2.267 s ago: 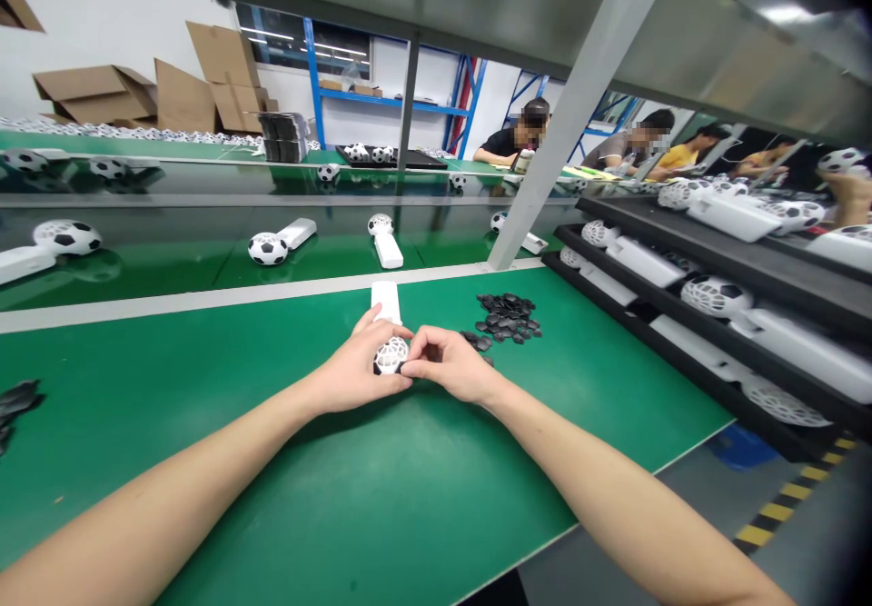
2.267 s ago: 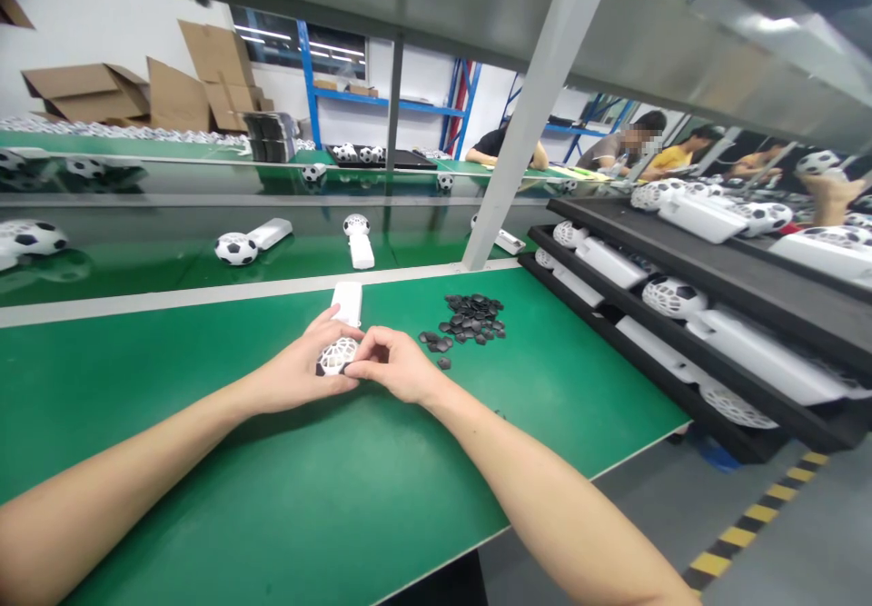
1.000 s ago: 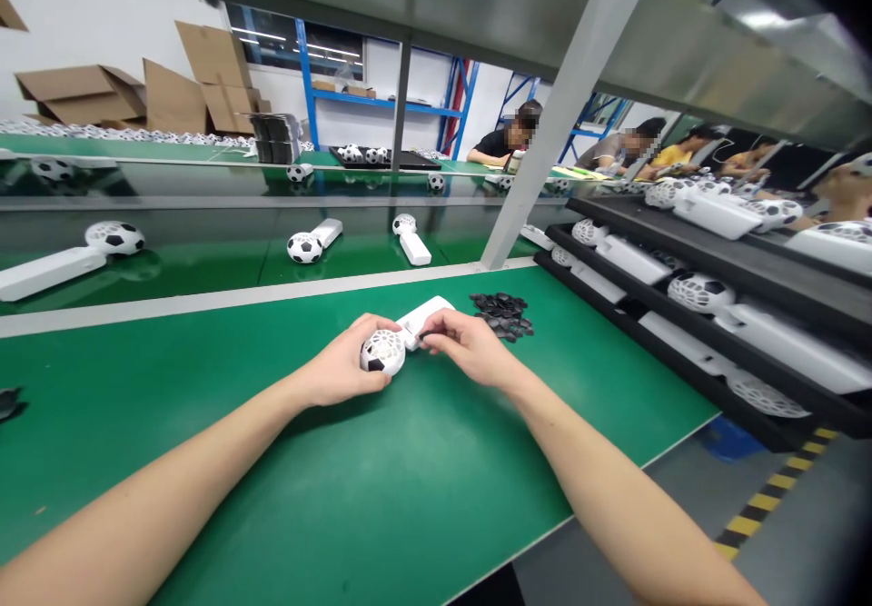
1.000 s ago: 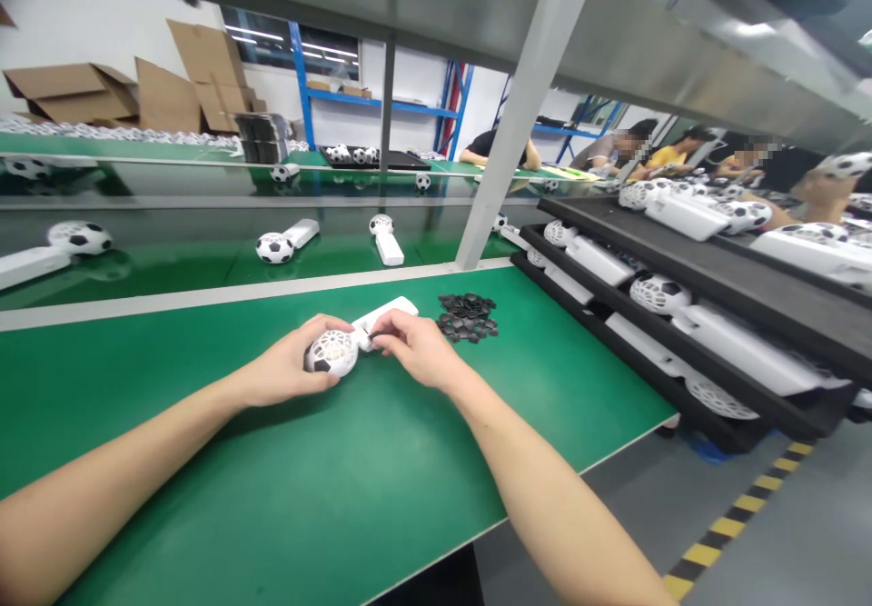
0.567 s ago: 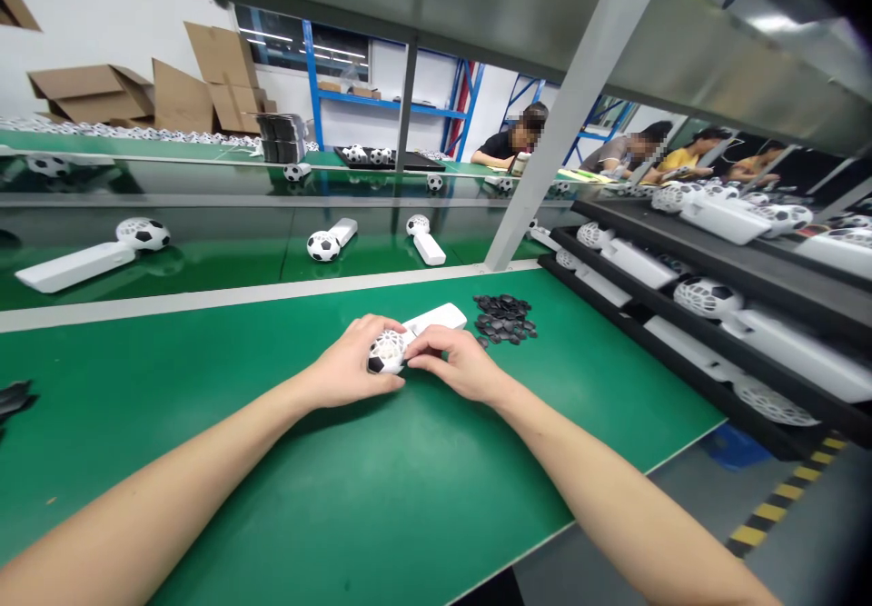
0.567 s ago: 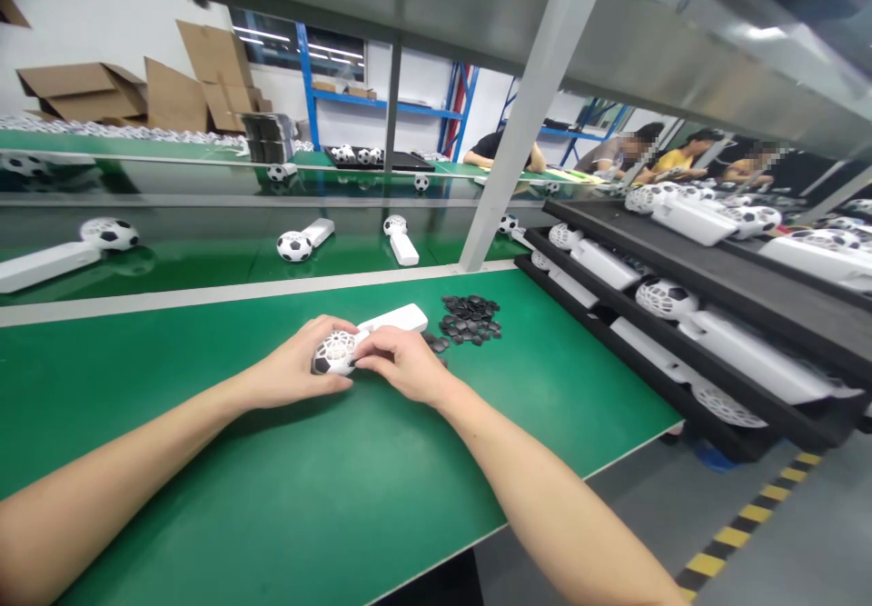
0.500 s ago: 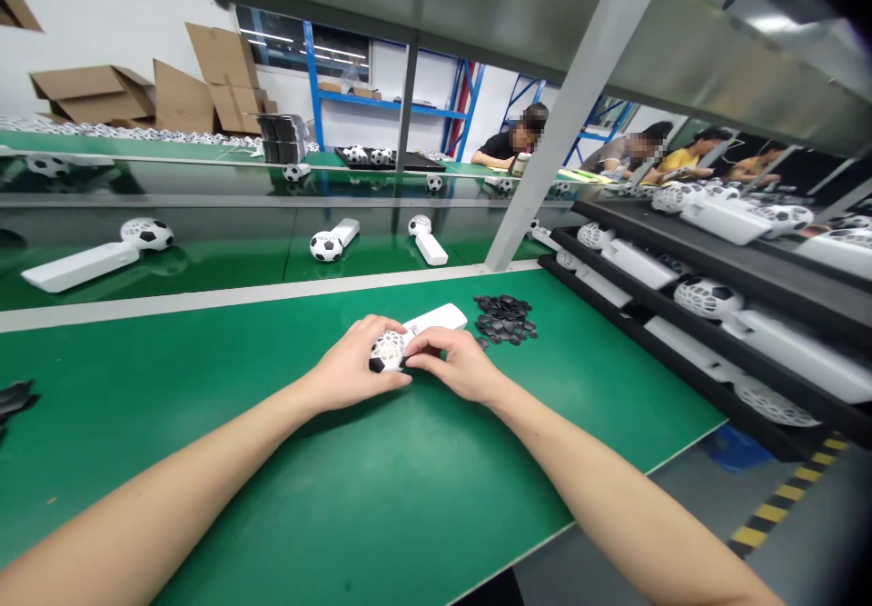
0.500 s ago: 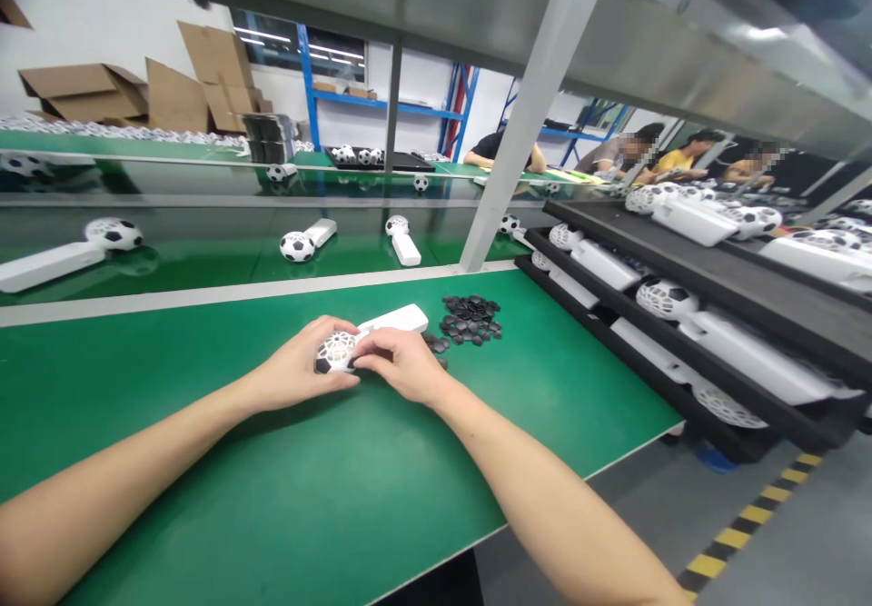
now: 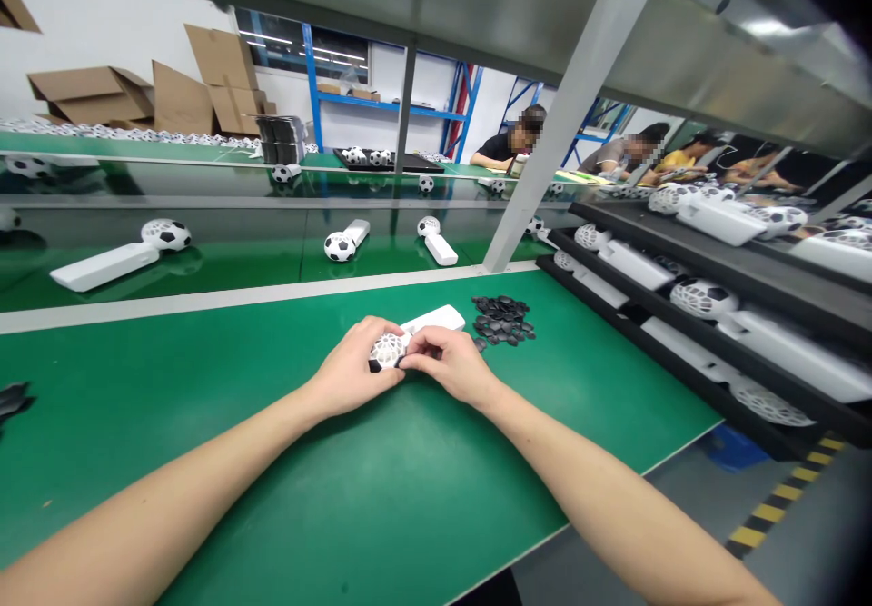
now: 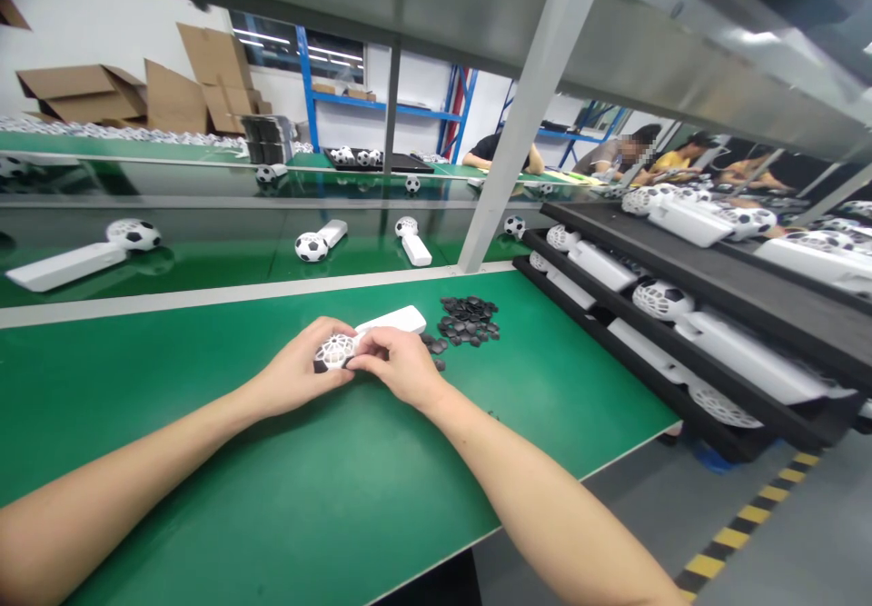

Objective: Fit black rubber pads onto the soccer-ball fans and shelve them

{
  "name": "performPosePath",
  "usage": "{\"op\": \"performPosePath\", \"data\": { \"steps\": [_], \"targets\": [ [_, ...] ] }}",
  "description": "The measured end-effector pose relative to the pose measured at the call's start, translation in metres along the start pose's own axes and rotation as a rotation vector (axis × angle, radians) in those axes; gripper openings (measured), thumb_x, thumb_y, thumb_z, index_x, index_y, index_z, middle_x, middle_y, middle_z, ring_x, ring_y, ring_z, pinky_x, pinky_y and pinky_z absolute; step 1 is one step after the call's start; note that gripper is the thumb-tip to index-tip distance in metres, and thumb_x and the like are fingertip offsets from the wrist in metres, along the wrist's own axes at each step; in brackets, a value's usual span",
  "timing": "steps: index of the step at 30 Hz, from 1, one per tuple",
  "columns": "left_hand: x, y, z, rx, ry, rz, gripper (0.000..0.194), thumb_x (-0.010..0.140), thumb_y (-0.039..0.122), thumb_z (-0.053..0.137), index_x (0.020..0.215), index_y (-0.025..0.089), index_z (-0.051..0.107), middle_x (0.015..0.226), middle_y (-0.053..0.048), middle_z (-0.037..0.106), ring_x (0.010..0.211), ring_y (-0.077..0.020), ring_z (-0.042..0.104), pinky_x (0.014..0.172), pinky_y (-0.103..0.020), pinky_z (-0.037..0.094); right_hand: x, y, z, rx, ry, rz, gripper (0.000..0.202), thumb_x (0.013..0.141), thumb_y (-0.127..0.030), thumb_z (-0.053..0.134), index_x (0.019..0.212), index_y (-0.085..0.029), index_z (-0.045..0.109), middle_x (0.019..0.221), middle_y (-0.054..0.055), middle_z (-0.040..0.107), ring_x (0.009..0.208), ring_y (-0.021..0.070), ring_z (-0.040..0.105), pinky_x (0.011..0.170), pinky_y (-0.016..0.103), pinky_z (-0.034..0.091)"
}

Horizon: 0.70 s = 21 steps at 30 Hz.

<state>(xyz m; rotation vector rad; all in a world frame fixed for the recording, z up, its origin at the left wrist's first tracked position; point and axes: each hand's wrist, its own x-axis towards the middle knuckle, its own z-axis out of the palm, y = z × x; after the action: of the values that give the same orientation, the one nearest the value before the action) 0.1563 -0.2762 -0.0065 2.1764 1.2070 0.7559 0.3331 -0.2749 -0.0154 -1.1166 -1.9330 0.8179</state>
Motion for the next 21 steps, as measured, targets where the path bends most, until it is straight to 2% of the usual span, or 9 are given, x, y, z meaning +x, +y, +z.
{"op": "performPosePath", "data": {
  "steps": [6, 11, 13, 15, 17, 19, 21],
  "targets": [
    [0.000, -0.001, 0.003, -0.002, 0.018, 0.028, 0.032, 0.069, 0.024, 0.055, 0.100, 0.021, 0.050, 0.104, -0.004, 0.050, 0.099, -0.0218, 0.047, 0.086, -0.036, 0.039, -0.001, 0.003, 0.000, -0.112, 0.021, 0.060, 0.022, 0.066, -0.037, 0.068, 0.065, -0.018, 0.056, 0.063, -0.003, 0.055, 0.056, 0.0087, 0.044, 0.051, 0.020, 0.034],
    [-0.002, -0.001, 0.006, -0.033, 0.080, 0.030, 0.037, 0.065, 0.023, 0.060, 0.100, 0.021, 0.051, 0.101, -0.004, 0.050, 0.098, -0.0213, 0.048, 0.087, -0.036, 0.039, 0.003, 0.002, 0.001, -0.120, 0.015, -0.012, 0.022, 0.070, -0.035, 0.065, 0.064, -0.017, 0.054, 0.059, -0.003, 0.053, 0.053, 0.0089, 0.043, 0.049, 0.021, 0.035],
    [-0.002, -0.005, 0.002, -0.074, 0.075, -0.011, 0.038, 0.062, 0.024, 0.064, 0.099, 0.022, 0.053, 0.098, -0.002, 0.052, 0.094, -0.0201, 0.051, 0.085, -0.033, 0.041, 0.006, 0.001, -0.001, -0.146, 0.014, -0.030, 0.021, 0.073, -0.036, 0.061, 0.066, -0.018, 0.054, 0.059, -0.002, 0.052, 0.052, 0.0096, 0.044, 0.050, 0.022, 0.037],
    [0.000, -0.014, -0.008, -0.087, 0.093, -0.083, 0.040, 0.060, 0.025, 0.067, 0.097, 0.023, 0.055, 0.094, -0.001, 0.054, 0.086, -0.0182, 0.054, 0.078, -0.030, 0.045, 0.008, 0.002, -0.007, -0.220, 0.055, -0.061, 0.020, 0.077, -0.037, 0.055, 0.072, -0.019, 0.055, 0.068, 0.000, 0.056, 0.057, 0.0116, 0.048, 0.055, 0.024, 0.041],
    [0.004, -0.029, -0.028, -0.051, 0.163, -0.159, 0.040, 0.059, 0.026, 0.068, 0.096, 0.023, 0.056, 0.092, 0.000, 0.055, 0.081, -0.0173, 0.055, 0.072, -0.028, 0.046, 0.009, 0.011, -0.016, -0.339, 0.110, -0.091, 0.021, 0.080, -0.040, 0.051, 0.079, -0.020, 0.057, 0.079, 0.004, 0.058, 0.066, 0.0149, 0.053, 0.060, 0.027, 0.044],
    [0.010, -0.049, -0.056, 0.012, 0.270, -0.232, 0.040, 0.060, 0.026, 0.067, 0.098, 0.022, 0.055, 0.093, -0.001, 0.055, 0.082, -0.0182, 0.056, 0.072, -0.029, 0.046, 0.011, 0.027, -0.027, -0.484, 0.149, -0.073, 0.027, 0.080, -0.045, 0.048, 0.087, -0.021, 0.058, 0.090, 0.007, 0.059, 0.075, 0.0192, 0.056, 0.063, 0.031, 0.046],
    [0.016, -0.074, -0.088, 0.090, 0.390, -0.308, 0.041, 0.061, 0.026, 0.065, 0.100, 0.020, 0.053, 0.096, -0.003, 0.055, 0.087, -0.0204, 0.055, 0.076, -0.032, 0.045, 0.013, 0.048, -0.039, -0.670, 0.199, -0.068, 0.035, 0.076, -0.050, 0.048, 0.094, -0.021, 0.058, 0.097, 0.010, 0.059, 0.091, 0.0263, 0.054, 0.075, 0.039, 0.045]
  ]
}}
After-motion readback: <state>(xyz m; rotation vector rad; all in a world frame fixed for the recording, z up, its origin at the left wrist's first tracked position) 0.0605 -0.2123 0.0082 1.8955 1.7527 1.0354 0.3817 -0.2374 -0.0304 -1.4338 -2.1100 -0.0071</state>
